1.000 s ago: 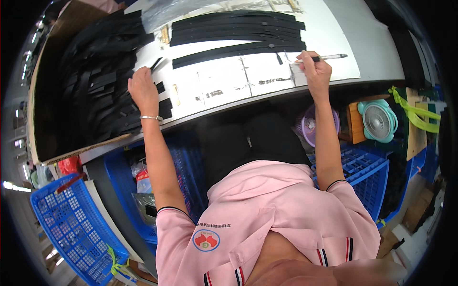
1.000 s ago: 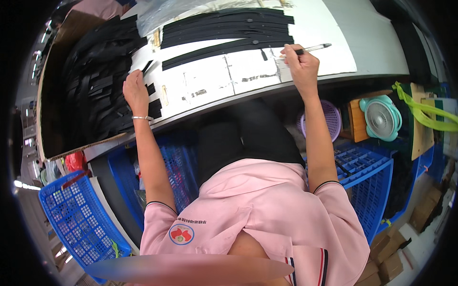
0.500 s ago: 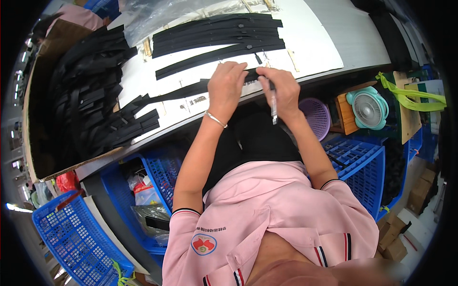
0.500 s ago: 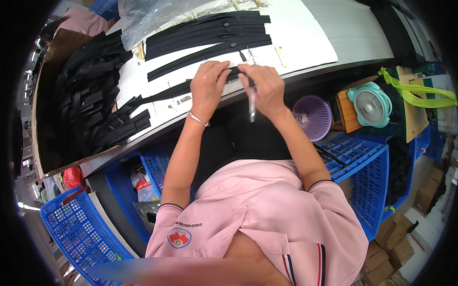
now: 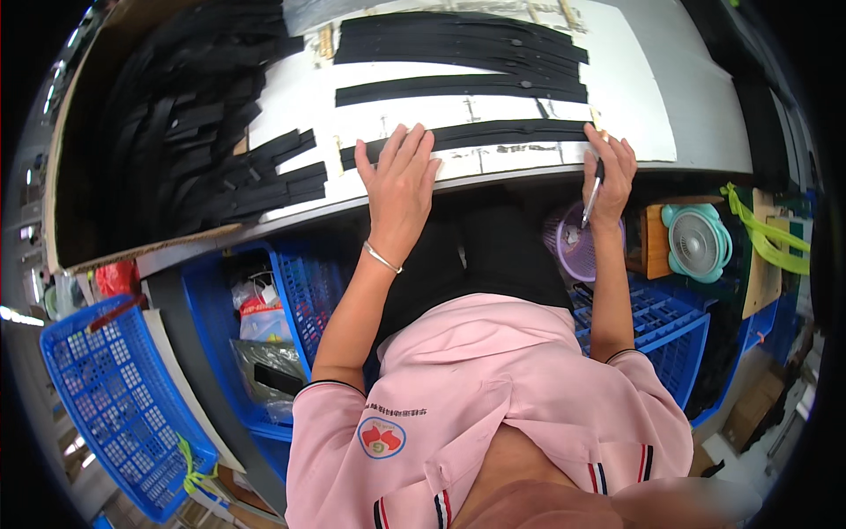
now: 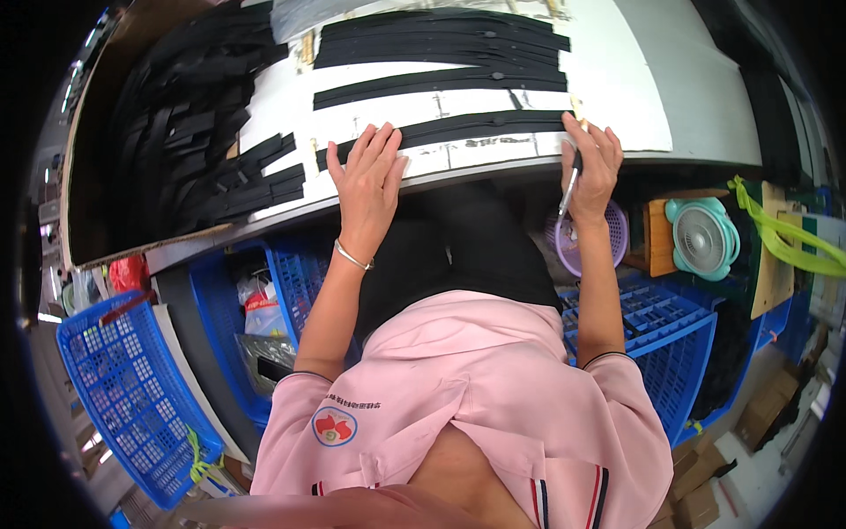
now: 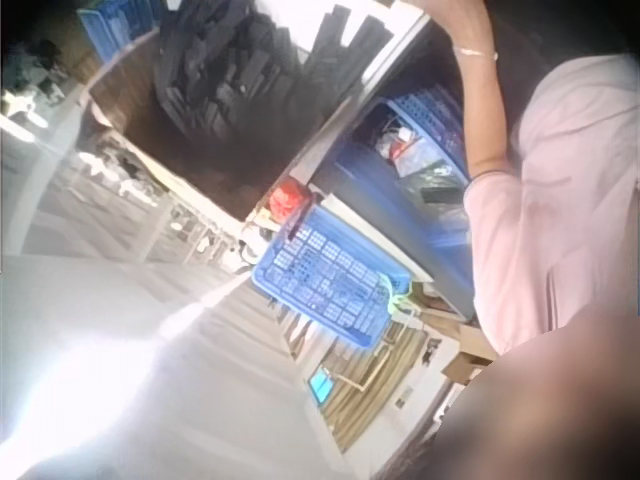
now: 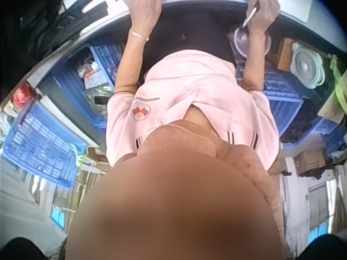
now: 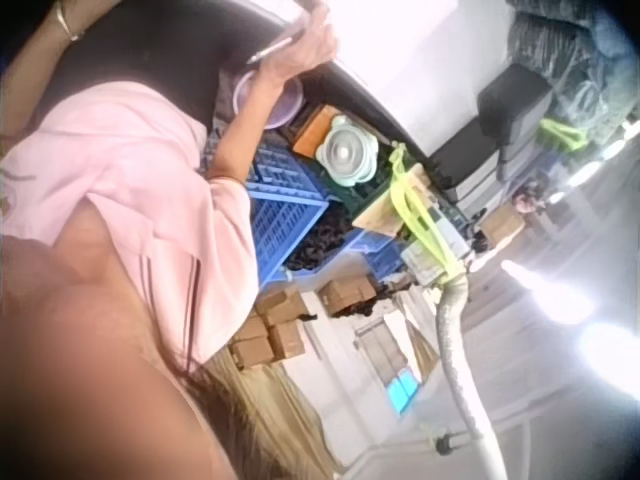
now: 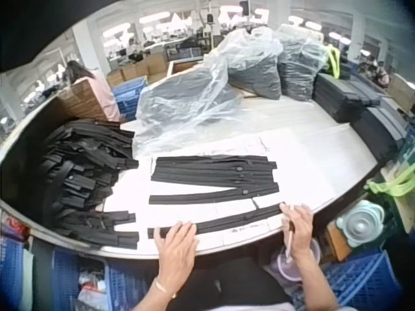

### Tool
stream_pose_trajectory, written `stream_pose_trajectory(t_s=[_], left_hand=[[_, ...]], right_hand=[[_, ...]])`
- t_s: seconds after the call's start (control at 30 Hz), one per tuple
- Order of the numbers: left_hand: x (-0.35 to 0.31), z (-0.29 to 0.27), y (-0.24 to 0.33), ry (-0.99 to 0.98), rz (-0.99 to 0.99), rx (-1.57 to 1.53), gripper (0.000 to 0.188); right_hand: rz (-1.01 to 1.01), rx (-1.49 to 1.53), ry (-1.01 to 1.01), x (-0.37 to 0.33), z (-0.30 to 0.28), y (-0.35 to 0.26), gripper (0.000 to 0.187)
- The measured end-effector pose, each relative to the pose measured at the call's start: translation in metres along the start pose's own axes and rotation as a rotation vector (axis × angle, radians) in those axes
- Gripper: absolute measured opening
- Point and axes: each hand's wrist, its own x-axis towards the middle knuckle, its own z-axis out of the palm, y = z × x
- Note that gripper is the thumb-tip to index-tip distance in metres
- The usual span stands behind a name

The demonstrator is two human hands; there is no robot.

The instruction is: Marking black fabric strips with a pen using a template on a workbench.

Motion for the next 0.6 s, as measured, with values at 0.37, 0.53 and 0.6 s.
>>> stream_pose_trajectory(t_s=[0.37,0.53,0.6], left_hand=[[-0.041,-0.016,-0.030,0.029,-0.203,0.077,0.054],[-0.040,-0.017,-0.028,0.042,-0.231,0.014,0.056],[-0.041,-0.018,-0.031,0.048,-0.224,0.020,0.055]], right_hand=[[-0.004,-0.093,-0.057,0.017,-0.007,-0.020,0.027],[0.133,0.343,-0.136,0.053,0.004,-0.090,0.016],[0.238,0.578,-0.251,0.063,0.017,-0.121,0.016]])
